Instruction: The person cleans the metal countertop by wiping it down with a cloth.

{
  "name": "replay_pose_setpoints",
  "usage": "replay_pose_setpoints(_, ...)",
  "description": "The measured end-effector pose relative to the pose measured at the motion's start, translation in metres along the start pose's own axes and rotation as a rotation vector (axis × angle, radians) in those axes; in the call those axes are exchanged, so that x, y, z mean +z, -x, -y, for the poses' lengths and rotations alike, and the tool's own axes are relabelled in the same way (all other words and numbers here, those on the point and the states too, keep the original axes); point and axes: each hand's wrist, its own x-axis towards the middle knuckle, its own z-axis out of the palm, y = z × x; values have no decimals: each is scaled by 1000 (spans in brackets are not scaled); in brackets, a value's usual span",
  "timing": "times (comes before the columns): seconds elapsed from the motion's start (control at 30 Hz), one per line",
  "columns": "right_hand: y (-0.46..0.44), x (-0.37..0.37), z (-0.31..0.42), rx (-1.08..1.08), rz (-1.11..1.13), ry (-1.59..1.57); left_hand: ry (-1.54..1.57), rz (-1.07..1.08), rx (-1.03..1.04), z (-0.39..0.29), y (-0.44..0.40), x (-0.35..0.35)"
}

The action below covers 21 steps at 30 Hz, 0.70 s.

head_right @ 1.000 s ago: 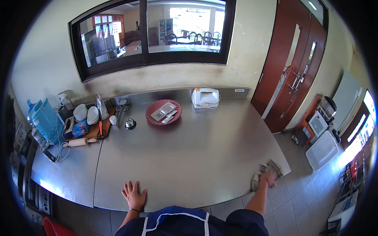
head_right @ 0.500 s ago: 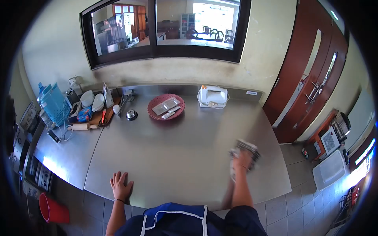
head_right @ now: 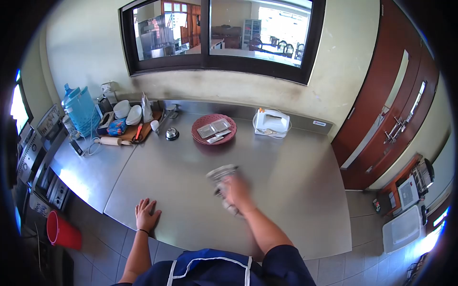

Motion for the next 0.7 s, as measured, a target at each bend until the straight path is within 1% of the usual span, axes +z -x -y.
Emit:
replay_pose_setpoints(0.03, -6, -24, -12, 354, 73, -4, 1, 2, 2, 2, 0, 1)
replay_pose_setpoints(0.07, -3, -26, -40, 431, 42, 148, -7, -4, 5, 5, -1, 4)
replay_pose_setpoints(0.1, -5, -31, -52, 508, 12, 304, -14, -1, 6, 3, -2, 1)
replay_pose_setpoints(0.2, -9, -21, -57, 733, -64, 271, -7, 19, 6, 4, -1, 0)
replay_pose_setpoints(0.3, -27, -13, 12, 634, -34, 152, 130, -38, -3, 6, 0, -1)
replay_pose_setpoints(0.33, -26, -9, 41, 421, -13, 44, 143, -70, 21, 8, 0, 1)
replay_pose_setpoints(0.37, -27, -5, 70, 227, -15, -155, 223, -137, 22, 5, 2, 6)
replay_pose_setpoints(0.4, -25, 18, 92, 66, -73, -353, 302, -206, 25, -1, 4, 10)
replay_pose_setpoints(0.43, -16, 47, 109, -73, -94, -417, 380, -276, 28, -8, 5, 14)
replay_pose_setpoints(0.47, -6, 36, 131, -53, 66, -747, 445, -216, 66, -31, 10, 16)
replay_pose_setpoints(0.5, 3, 15, 146, -58, 199, -936, 313, -140, 124, -59, 18, 17)
replay_pose_setpoints(0.57, 21, -1, 151, -108, 230, -1022, 132, -52, 278, -107, 30, 32)
replay_pose_setpoints(0.6, 31, -2, 146, -109, 197, -998, 37, 47, 276, -129, 35, 35)
replay_pose_setpoints(0.63, 42, -5, 136, -115, 166, -972, -16, 98, 297, -134, 38, 44)
replay_pose_setpoints(0.7, 68, -17, 115, -87, 101, -856, -9, 138, 255, -142, 34, 42)
